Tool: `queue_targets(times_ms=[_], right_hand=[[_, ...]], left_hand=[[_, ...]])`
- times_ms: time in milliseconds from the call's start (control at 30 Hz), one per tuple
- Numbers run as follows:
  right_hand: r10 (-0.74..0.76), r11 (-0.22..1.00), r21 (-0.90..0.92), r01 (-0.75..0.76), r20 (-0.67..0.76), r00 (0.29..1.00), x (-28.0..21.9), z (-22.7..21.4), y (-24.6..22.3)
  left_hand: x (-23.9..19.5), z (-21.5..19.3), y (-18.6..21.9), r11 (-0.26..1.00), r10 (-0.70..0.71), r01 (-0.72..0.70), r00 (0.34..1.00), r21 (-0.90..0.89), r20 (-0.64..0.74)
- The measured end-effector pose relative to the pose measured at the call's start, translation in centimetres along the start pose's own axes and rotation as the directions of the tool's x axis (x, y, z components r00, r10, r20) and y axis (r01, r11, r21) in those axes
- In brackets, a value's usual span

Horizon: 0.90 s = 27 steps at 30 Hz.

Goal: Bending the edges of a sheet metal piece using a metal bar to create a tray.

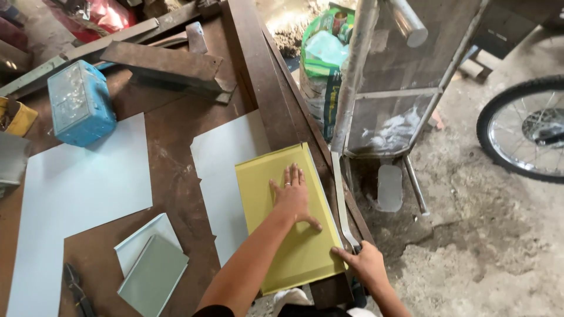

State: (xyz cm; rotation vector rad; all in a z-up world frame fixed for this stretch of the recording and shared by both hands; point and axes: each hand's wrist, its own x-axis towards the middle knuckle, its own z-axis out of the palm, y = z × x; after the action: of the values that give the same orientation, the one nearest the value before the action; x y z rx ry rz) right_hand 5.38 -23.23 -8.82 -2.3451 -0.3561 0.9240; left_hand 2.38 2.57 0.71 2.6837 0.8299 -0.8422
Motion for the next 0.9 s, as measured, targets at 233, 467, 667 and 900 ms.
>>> queue_targets(times_ms=[233, 467, 667, 900], right_hand=[[0.016, 1.0, -0.027, -0.015, 0.029, 0.999, -1.5, -2.7, -2.3], [0.012, 0.935, 0.355, 0.004, -0.042, 0.999, -3.0, -4.7, -5.3], [0.3, 0.852, 0.314, -0.419, 0.363, 0.882, -0.7, -6.7, -3.1], [-0.823, 0.533, -0.173, 0.828, -0.332, 0.461, -1.9, -4.2, 4.8]], left_hand=[[0.2, -1.8, 0.2, 1.0, 0.021, -0.021, 0.999, 0.009, 0.047], [0.2, -2.0, 0.3, 1.0, -0.014, 0.012, 0.993, 0.015, 0.117], [0.2, -2.2, 0.5, 1.0, -0.001, 0.002, 0.997, -0.007, 0.078], [0.0, -2.2, 0.3, 1.0, 0.012, -0.012, 0.995, -0.001, 0.097]])
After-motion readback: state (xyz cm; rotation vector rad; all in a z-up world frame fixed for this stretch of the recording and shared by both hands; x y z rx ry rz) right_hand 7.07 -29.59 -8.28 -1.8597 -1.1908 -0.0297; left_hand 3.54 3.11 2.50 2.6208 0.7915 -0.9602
